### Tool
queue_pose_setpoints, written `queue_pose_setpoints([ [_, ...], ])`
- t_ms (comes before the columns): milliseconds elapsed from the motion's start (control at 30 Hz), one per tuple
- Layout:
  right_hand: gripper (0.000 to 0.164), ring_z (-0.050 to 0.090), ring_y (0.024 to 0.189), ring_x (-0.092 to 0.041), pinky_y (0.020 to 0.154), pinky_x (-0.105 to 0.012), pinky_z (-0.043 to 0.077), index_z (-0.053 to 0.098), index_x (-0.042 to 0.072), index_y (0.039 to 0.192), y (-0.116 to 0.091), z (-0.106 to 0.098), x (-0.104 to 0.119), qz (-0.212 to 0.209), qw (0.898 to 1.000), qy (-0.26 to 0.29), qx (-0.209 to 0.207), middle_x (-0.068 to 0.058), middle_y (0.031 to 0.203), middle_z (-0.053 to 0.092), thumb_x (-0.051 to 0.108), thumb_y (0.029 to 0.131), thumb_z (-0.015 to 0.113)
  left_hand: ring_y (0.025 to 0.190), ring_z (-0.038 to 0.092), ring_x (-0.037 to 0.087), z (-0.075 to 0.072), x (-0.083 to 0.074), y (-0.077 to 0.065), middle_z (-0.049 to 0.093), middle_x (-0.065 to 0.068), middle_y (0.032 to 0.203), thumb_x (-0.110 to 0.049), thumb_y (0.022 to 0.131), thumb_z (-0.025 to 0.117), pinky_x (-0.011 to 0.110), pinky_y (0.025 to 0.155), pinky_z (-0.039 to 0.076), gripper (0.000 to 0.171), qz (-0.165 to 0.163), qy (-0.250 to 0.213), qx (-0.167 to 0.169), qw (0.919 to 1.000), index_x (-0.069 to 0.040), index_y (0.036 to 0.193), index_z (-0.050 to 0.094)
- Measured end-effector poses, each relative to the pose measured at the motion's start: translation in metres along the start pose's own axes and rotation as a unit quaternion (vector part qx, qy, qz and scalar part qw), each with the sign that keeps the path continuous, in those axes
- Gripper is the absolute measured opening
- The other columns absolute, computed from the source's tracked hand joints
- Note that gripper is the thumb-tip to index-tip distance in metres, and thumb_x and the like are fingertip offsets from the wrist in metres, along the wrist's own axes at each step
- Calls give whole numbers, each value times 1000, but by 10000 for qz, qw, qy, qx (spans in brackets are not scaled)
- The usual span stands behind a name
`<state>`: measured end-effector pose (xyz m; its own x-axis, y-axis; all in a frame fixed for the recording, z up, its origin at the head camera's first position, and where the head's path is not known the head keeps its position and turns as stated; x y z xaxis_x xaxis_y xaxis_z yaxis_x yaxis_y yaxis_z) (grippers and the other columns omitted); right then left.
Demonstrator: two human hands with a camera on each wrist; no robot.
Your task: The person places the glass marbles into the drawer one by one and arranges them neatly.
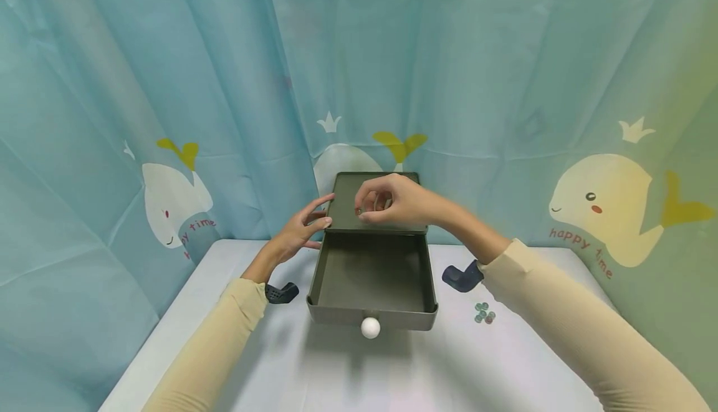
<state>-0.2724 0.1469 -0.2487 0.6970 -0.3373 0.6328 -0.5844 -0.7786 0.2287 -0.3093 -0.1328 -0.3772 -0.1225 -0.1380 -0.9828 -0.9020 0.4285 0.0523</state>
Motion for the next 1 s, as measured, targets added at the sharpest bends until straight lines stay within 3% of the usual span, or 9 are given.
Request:
queue_pose_setpoints([
  [467,10,64,77,-20,70,-38,56,72,16,105,36,34,2,-349,9969,285,641,1,86,68,15,96,73,147,36,35,0,-3,-2,28,13,164,-36,102,64,54,91,57,63,-51,8,-33,10000,-40,158,38],
  [733,10,66,79,-18,74,-45,57,72,17,105,42,44,-1,-404,9951,359,832,0,89,68,14,96,73,149,33,33,0,-2,-1,28,13,165,-37,101,65,53,90,58,64,0,-48,3,10000,-39,159,38],
  [1000,9,65,78,-19,73,-44,57,72,16,104,44,47,-2,-426,9946,375,868,1,89,69,12,96,72,148,34,33,0,0,-1,30,12,164,-45,97,69,53,89,58,68,36,-38,-19,10000,-40,158,38],
])
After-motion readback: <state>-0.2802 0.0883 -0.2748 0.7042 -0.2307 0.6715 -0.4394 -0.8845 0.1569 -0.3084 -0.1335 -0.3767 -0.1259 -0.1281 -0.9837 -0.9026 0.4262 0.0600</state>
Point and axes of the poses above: each hand's wrist, its own y-axis towards the middle knuckle, its own z-axis out of the palm, x = y × z, the point moved 1 cm from there along y, towards the middle knuckle
